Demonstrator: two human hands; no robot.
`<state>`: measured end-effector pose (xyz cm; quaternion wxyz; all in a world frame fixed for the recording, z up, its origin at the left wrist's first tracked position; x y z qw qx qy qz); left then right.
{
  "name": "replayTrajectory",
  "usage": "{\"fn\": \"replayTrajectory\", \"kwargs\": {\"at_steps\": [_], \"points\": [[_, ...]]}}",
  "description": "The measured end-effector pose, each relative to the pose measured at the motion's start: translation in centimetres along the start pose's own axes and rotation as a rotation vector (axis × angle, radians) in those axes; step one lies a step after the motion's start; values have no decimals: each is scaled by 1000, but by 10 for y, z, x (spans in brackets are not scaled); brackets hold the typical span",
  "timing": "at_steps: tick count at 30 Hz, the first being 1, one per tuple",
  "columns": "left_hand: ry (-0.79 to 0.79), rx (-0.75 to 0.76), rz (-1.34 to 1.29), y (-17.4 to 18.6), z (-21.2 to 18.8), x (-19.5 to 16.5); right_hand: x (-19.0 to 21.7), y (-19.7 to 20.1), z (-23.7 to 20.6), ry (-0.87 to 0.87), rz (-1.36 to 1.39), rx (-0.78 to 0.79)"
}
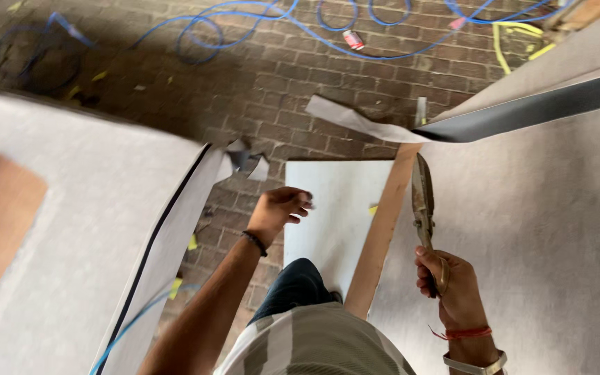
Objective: The person attaches beige fabric to a wooden furniture frame, using a pneumatic nailer to staple the fabric edge while pulling it taut. They trim excess fabric with scissors, smooth and press the fabric along the frame edge, then reposition the frame and staple another edge, finishing by handling a gray fabric piece on the work surface.
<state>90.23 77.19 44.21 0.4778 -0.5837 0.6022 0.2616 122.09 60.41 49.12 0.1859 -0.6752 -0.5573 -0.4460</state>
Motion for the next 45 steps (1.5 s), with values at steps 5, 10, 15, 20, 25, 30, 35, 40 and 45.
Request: {"fn": "replayTrajectory", "kwargs": {"at_steps": [5,10,15,20,25,30,35,40,45], "points": [[13,-94,-121,-6,106,-21,54,15,80,-6,3,-50],[-1,-37,-161,-11,243,-47,120,20,180,7,44,-153],[53,126,-204,-34,382,-93,196,36,269,-63,173,-302],[-3,254,-122,-80,500,-150,244,58,336,-1,360,-402],[-162,369,167,-146,612,-197,260,84,429,15,518,-521],[-311,420,389,-192,739,-222,280,128,574,66,671,-597],[170,423,153,-263,876,-252,338,187,706,137,855,-710],[61,656,6,-368,966,-285,397,252,746,159,830,-804],[153,670,-45,-503,1031,-311,421,301,760,141,764,-940]]}}
Point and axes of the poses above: each hand's wrist, its own z-axis towards the middle knuckle, its own y-axis out of the back of the hand, x = y × z, the point moved 1 cm from there along z, towards the middle knuckle, and after that the axes turned 12 degrees about -z, right-handed, at the moved point
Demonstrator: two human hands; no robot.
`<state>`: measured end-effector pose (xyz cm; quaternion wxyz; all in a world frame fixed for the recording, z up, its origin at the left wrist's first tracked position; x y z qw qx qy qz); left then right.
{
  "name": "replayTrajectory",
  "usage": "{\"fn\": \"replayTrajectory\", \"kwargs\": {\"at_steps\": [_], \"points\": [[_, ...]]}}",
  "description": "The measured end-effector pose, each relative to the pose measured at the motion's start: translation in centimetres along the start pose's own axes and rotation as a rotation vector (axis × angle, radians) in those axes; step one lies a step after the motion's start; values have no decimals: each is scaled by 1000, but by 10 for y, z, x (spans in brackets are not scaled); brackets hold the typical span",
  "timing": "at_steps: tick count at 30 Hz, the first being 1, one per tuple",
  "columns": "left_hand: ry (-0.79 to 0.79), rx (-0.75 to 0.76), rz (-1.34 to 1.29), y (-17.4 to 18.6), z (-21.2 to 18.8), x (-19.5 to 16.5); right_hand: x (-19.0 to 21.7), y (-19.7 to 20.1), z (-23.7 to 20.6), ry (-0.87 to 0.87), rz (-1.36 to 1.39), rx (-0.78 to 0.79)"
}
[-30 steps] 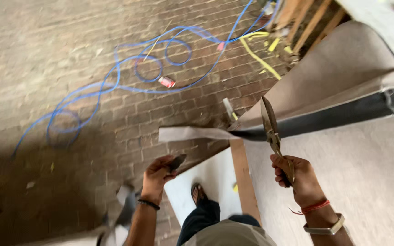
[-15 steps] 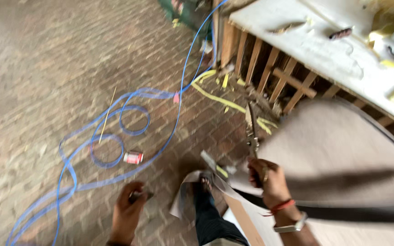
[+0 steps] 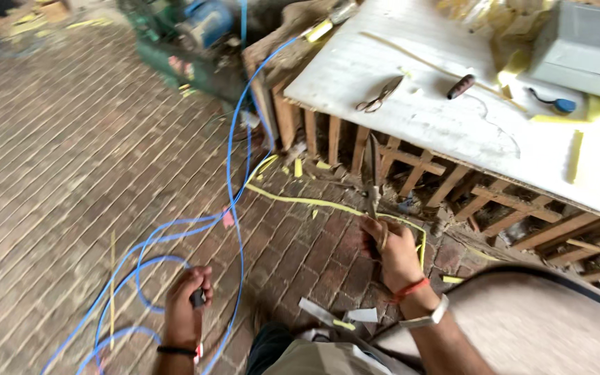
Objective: The person attaches beige fabric to a wooden furniture frame, using a pneumatic nailer to staple the fabric edge while pulling it taut. They trim excess fabric with scissors, smooth and press the fabric along the frame edge, then reposition the frame and staple another edge, finishing by handling a gray fabric piece on the work surface.
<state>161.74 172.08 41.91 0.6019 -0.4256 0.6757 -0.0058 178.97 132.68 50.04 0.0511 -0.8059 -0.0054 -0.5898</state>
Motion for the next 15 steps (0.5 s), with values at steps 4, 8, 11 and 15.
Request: {"fn": "replayTrajectory", "kwargs": {"at_steps": [4,8,11,15], "points": [[69,84,44,-46,107,-15,2,-2,38,-20,-23,-119],[148,216,46,-90,217,-18,3,-11,74,-96,-26,-288],[271,269,52,-126,286,-21,11,-22,92,-151,-99,-407],[287,466,152,-192,362,-9,26,-35,124,-295,-167,-502]]}}
Point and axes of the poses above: each hand's wrist, its own z-axis towards the middle knuckle, its own y-axis out of the back of the hand, x = y × z, the point moved 1 cm from there along z, towards the middle knuckle, and after that the axes turned 12 degrees about -z, right-handed, at the moved point
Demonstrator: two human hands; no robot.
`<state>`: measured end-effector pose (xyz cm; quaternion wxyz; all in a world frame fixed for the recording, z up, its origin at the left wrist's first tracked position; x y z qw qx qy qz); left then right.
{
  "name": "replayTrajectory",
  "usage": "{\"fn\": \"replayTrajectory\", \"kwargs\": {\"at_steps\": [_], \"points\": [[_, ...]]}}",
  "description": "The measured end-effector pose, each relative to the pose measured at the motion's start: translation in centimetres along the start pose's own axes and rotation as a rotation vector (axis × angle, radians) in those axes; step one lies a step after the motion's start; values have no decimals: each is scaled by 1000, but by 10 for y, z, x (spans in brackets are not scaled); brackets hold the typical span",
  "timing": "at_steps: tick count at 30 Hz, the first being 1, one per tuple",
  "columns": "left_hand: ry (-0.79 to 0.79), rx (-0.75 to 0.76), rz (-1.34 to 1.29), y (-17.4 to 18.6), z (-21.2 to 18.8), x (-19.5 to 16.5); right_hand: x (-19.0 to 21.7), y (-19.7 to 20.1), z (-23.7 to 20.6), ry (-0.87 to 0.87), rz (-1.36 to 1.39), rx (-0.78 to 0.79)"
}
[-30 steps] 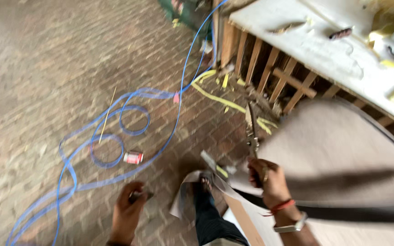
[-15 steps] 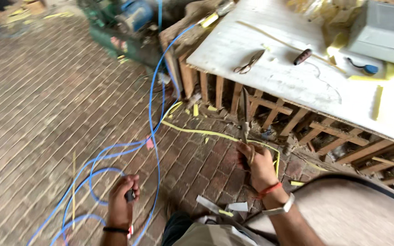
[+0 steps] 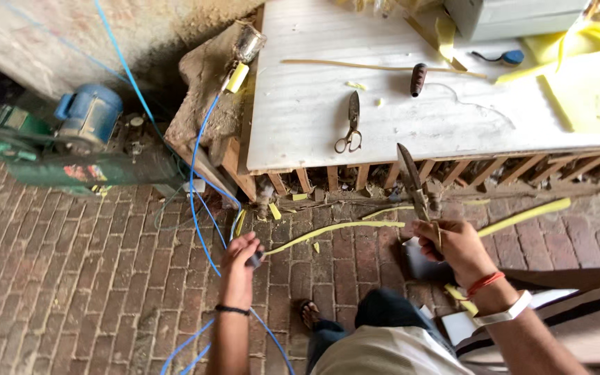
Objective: The person attaches beige fabric to a wooden furniture frame, using a pneumatic nailer to staple the fabric edge while pulling it taut. They trim excess fabric with scissors, smooth and press the fabric along the frame edge, then reposition the frame and staple another edge, finishing by handling a gray fabric piece on the work surface.
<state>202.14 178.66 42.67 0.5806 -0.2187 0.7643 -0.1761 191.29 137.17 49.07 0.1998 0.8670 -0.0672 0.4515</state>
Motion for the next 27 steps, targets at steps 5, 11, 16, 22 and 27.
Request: {"fn": "replayTrajectory", "kwargs": {"at_steps": [5,11,16,22,27], "points": [[176,301,74,-37,80,-6,21,-34,34,-34,118,-43],[141,477,831,-87,173,2,49,-45,134,-91,58,-85],[295,336,589,-125,240,16,80,-44,254,-39,-541,-218],[301,453,632,-177,294,42,77,-57,313,467,-688,-364],[394,542,705,-201,315,67,62,-59,276,399,-538,-330]]}}
Point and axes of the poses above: each hand's wrist, its own z-axis towards the middle knuckle, its own y-axis out of the back of the hand, x = y × z, the point moved 1 cm from there along z, towards the middle knuckle, and after that the axes turned 12 degrees about -z, right-handed, at the moved point
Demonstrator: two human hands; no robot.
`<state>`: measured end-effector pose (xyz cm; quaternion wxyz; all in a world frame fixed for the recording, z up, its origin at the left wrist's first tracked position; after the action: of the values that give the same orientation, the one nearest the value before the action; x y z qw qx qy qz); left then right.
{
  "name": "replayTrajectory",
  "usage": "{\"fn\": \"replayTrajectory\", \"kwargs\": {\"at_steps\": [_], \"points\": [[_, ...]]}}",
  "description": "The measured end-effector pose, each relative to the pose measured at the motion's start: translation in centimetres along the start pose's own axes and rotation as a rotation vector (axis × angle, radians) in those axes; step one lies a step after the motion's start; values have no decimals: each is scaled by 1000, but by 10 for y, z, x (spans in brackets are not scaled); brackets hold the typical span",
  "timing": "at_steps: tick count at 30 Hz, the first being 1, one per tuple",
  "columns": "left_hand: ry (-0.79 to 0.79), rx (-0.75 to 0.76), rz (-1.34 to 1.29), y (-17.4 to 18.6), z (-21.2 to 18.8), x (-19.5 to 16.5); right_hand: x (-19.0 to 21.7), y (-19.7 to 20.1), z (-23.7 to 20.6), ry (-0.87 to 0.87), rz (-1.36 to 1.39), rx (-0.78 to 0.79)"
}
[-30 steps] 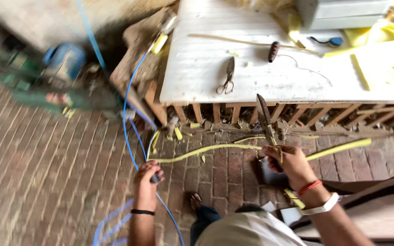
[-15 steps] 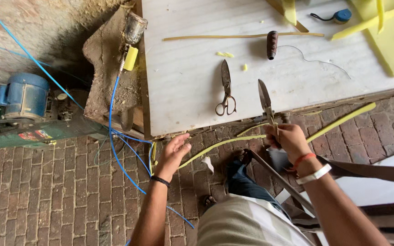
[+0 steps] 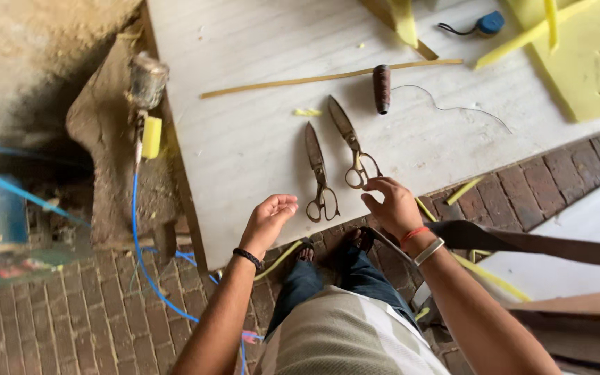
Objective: The person attaches beige fabric to a wooden furniture frame, using a pneumatic nailer to staple the fabric edge while pulling it taut. They trim excess fabric with scissors, smooth and press the fabric along the frame edge, then reposition the frame and staple another edge, finishing by handling a gray fabric piece on the work surface.
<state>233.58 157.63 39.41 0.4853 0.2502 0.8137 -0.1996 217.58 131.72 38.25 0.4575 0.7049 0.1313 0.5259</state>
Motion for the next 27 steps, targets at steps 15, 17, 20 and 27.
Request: {"fn": "replayTrajectory", "kwargs": {"at_steps": [15,17,20,27], "points": [[-161,-191,717,-82,66,14,100,30,-279,-819,374,-382],[-125,-200,742,-78,65,16,111,21,-325,-909,376,-477],[-122,-226,680,-67,69,19,119,9,-388,-1048,424,-624],[271,309,45,-53,28,37,108,-18,-478,-1201,556,-743]]}}
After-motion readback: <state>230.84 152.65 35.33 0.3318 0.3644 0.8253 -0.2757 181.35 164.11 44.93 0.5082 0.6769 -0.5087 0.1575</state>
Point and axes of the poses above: each hand's wrist, its own z-axis towards the middle knuckle, its own y-axis out of the back of the hand, x = y × z, the point moved 1 cm from there along z, towards the middle knuckle, and after that the axes turned 12 degrees about -z, right-handed, at the moved point
